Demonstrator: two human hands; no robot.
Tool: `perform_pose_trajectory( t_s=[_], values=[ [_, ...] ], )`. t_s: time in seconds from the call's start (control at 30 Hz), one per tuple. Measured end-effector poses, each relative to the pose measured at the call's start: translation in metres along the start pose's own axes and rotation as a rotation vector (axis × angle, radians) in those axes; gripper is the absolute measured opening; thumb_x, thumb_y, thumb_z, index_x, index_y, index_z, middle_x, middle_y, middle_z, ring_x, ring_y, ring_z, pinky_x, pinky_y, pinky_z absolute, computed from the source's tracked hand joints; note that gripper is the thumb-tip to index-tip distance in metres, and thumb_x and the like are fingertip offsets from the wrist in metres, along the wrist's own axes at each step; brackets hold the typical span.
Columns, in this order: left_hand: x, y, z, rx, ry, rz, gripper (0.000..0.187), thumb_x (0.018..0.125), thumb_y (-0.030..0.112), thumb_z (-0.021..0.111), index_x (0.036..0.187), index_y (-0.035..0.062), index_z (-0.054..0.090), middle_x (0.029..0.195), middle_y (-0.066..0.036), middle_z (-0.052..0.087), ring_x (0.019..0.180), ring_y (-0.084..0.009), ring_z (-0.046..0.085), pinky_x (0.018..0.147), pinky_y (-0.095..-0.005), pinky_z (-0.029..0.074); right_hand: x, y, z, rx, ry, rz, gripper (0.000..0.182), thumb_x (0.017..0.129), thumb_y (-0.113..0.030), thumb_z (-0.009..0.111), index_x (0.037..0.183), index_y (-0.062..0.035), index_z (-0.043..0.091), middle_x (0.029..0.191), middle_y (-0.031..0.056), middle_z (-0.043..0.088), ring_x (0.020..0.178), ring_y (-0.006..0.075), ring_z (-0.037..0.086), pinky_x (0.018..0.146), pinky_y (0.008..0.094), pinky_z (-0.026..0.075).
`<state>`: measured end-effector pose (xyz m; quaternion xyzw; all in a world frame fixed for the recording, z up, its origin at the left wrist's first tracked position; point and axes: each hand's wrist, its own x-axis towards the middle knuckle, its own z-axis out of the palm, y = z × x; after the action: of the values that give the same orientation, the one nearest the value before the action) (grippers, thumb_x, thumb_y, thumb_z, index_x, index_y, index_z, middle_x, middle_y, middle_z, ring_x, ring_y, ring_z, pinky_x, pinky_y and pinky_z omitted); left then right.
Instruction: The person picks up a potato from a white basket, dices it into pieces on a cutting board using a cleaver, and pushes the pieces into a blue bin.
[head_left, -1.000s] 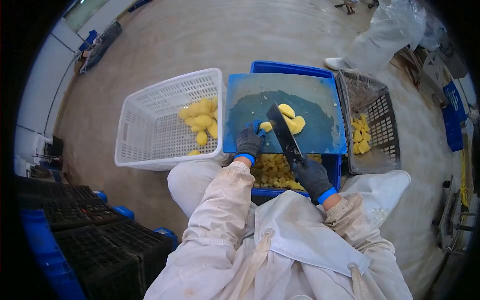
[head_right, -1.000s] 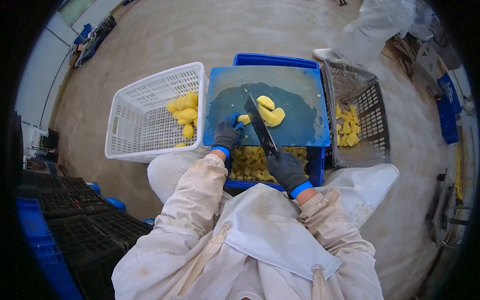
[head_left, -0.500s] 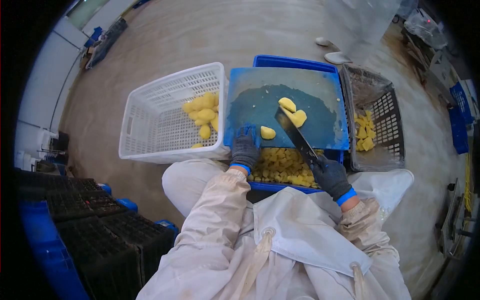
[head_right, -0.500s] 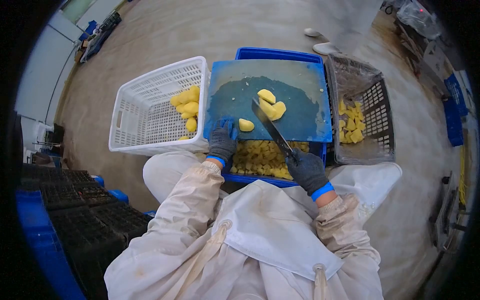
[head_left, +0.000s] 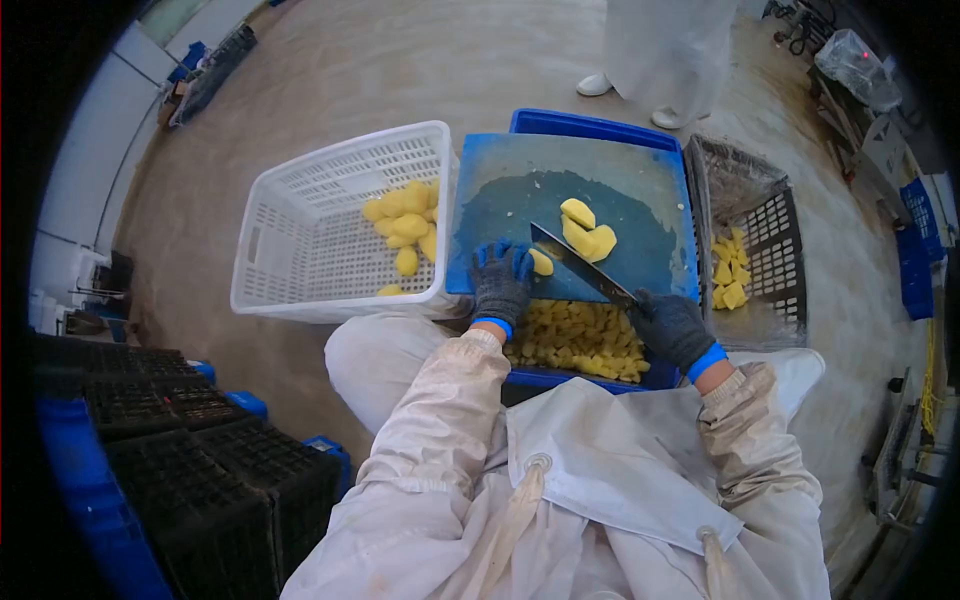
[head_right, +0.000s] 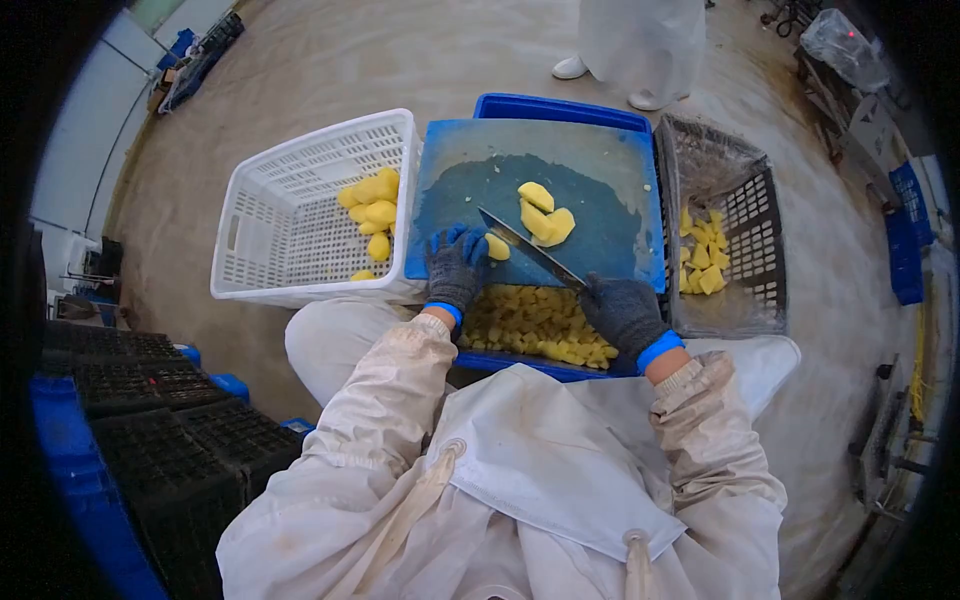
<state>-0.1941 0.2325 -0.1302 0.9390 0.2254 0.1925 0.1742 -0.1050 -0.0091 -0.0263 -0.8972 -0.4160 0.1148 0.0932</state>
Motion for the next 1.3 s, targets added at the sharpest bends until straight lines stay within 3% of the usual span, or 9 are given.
perform_pose_trajectory(
  t_s=[0.4, 0.63, 0.73, 0.8, 0.93, 1.03, 1.13, 1.23, 1.3],
  values=[
    [-0.010, 0.004, -0.007, -0.106, 0.037, -0.044, 0.025, 0.077, 0.026, 0.061, 0.097, 0.0129, 0.057, 0.106, -0.011, 0.049, 0.111, -0.0346, 0.038, 0.097, -0.0509, 0.023, 0.007, -0.001, -0.012, -0.068, -0.036, -0.090, 0.022, 0.084, -0.025, 0.049, 0.091, -0.0094, 0.062, 0.071, 0.0140, 0.063, 0.066, 0.0308, 0.062, 0.060, 0.0426, 0.047],
    [-0.009, -0.002, 0.007, 0.055, 0.014, -0.060, 0.028, 0.076, 0.030, 0.062, 0.098, 0.0127, 0.059, 0.108, -0.012, 0.050, 0.113, -0.0348, 0.038, 0.100, -0.0514, 0.020, 0.018, -0.013, -0.014, -0.269, -0.196, -0.073, 0.019, 0.082, -0.014, 0.049, 0.095, -0.0107, 0.062, 0.073, 0.0127, 0.064, 0.068, 0.0303, 0.064, 0.057, 0.0423, 0.049],
    [-0.003, 0.000, 0.007, 0.079, -0.002, -0.072, 0.030, 0.077, 0.032, 0.061, 0.099, 0.0128, 0.061, 0.110, -0.012, 0.051, 0.114, -0.0351, 0.037, 0.102, -0.0518, 0.018, 0.023, -0.005, 0.006, -0.248, -0.142, -0.082, 0.021, 0.080, -0.012, 0.049, 0.098, -0.0098, 0.061, 0.077, 0.0139, 0.065, 0.070, 0.0306, 0.065, 0.059, 0.0422, 0.050],
    [-0.002, 0.003, 0.002, -0.008, -0.168, -0.070, 0.029, 0.077, 0.033, 0.059, 0.099, 0.0133, 0.061, 0.110, -0.013, 0.052, 0.114, -0.0351, 0.038, 0.102, -0.0521, 0.018, 0.033, -0.003, 0.018, -0.212, -0.103, -0.097, 0.019, 0.080, -0.011, 0.049, 0.095, -0.0090, 0.061, 0.075, 0.0151, 0.064, 0.068, 0.0309, 0.064, 0.059, 0.0421, 0.050],
    [0.004, -0.004, -0.001, 0.009, -0.080, 0.003, 0.028, 0.078, 0.035, 0.058, 0.096, 0.0141, 0.063, 0.107, -0.013, 0.053, 0.111, -0.0347, 0.041, 0.102, -0.0501, 0.020, 0.042, -0.004, 0.019, -0.192, -0.090, -0.121, 0.020, 0.080, -0.012, 0.048, 0.095, -0.0095, 0.061, 0.075, 0.0177, 0.064, 0.069, 0.0315, 0.064, 0.061, 0.0429, 0.049],
    [0.021, -0.021, 0.001, -0.024, -0.231, -0.119, 0.036, 0.078, 0.034, 0.058, 0.109, 0.0147, 0.059, 0.112, -0.013, 0.053, 0.115, -0.0347, 0.040, 0.103, -0.0489, 0.021, 0.045, -0.001, 0.025, -0.237, -0.140, -0.065, 0.023, 0.080, -0.015, 0.049, 0.099, -0.0102, 0.061, 0.076, 0.0177, 0.064, 0.071, 0.0321, 0.064, 0.064, 0.0439, 0.049],
    [0.036, -0.028, 0.000, 0.082, 0.019, -0.036, 0.047, 0.076, 0.028, 0.062, 0.119, 0.0141, 0.052, 0.123, -0.017, 0.049, 0.114, -0.0386, 0.043, 0.102, -0.0445, 0.029, 0.040, 0.001, 0.010, -0.076, -0.188, 0.005, 0.025, 0.085, -0.025, 0.045, 0.099, -0.0090, 0.059, 0.083, 0.0191, 0.064, 0.078, 0.0357, 0.062, 0.069, 0.0463, 0.048],
    [0.063, -0.033, -0.007, -0.117, -0.236, 0.055, 0.058, 0.075, 0.024, 0.062, 0.129, 0.0136, 0.042, 0.129, -0.019, 0.043, 0.117, -0.0412, 0.041, 0.100, -0.0461, 0.031, 0.009, 0.002, 0.015, 0.158, -0.004, 0.148, 0.030, 0.087, -0.030, 0.043, 0.099, -0.0089, 0.060, 0.084, 0.0204, 0.063, 0.080, 0.0386, 0.060, 0.071, 0.0491, 0.046],
    [0.079, -0.037, 0.002, -0.111, -0.373, 0.406, 0.062, 0.072, 0.022, 0.064, 0.130, 0.0147, 0.042, 0.130, -0.019, 0.042, 0.117, -0.0399, 0.041, 0.098, -0.0444, 0.034, -0.008, 0.007, 0.024, 0.344, 0.036, 0.180, 0.032, 0.088, -0.033, 0.047, 0.099, -0.0072, 0.061, 0.075, 0.0172, 0.063, 0.068, 0.0321, 0.063, 0.063, 0.0436, 0.048]
  ],
)
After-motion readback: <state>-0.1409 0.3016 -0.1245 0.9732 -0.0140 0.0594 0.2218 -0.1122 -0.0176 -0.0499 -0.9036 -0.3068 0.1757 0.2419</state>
